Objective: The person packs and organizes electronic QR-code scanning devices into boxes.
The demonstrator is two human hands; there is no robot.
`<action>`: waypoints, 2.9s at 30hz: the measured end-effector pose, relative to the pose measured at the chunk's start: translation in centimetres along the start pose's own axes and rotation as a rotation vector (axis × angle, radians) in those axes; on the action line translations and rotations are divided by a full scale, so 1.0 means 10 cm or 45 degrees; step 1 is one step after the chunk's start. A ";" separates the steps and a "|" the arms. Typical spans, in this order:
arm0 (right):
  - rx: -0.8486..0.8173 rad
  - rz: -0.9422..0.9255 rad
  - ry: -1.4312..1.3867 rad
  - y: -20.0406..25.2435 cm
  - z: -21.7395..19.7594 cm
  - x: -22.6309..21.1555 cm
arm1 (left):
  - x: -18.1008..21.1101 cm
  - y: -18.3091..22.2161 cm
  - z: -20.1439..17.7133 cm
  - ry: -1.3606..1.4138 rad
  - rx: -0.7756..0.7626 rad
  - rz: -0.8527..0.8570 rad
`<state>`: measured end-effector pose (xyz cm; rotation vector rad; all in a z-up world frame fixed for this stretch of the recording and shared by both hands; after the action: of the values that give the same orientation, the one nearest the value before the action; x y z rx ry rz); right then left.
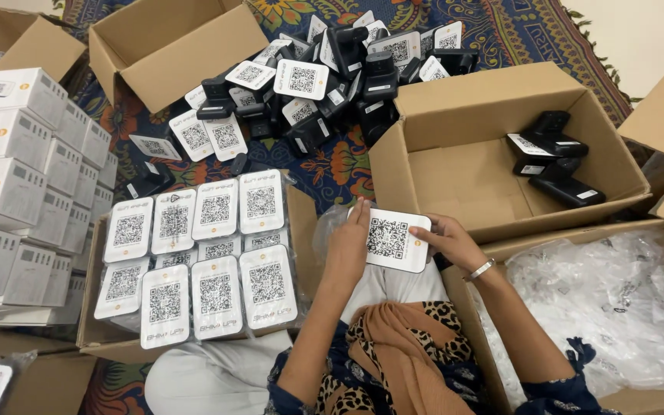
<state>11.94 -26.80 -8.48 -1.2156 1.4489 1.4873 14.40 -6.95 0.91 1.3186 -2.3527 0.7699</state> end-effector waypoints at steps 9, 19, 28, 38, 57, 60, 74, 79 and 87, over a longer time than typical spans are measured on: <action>0.206 0.046 -0.280 0.06 -0.12 0.09 | -0.10 0.16 0.24 -0.238 -0.182 -0.027; -0.042 -0.067 -0.233 0.14 0.36 -0.16 | 0.26 0.11 0.03 -0.153 0.043 0.134; -0.038 -0.189 -0.193 -0.43 0.47 0.42 | 0.60 0.14 0.06 -0.028 -0.085 0.161; -0.015 -0.283 1.091 -1.49 0.91 0.98 | 0.57 0.15 -0.11 0.203 -0.074 0.108; -0.665 -0.731 1.188 -1.42 1.43 -0.06 | -0.85 0.15 -0.59 -0.149 -0.021 -0.368; -0.475 -0.829 1.484 -0.95 1.26 -0.65 | -0.76 -0.05 -0.45 -0.445 -0.111 -0.013; -0.070 -0.706 1.561 -1.04 0.59 -0.50 | -1.43 -0.17 -0.09 -0.828 -0.514 -0.007; 0.242 -0.613 1.050 -1.15 0.37 -0.07 | -1.67 0.00 0.03 -0.280 0.119 -0.139; -0.108 -0.133 -0.041 -1.42 0.89 1.12 | -2.19 0.31 0.97 0.184 0.427 -0.542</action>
<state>20.81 -17.70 -24.17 -1.2923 1.2925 1.5033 22.74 3.28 -19.30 1.7539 -1.7900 1.1032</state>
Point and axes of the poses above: each hand's wrist, its own y-axis away from the middle knuckle, its own z-axis out of the palm, x = y × z, the point moved 9 cm from there along -y, towards the middle knuckle, and after that the axes turned 3 degrees about z, right-handed, at the moved point
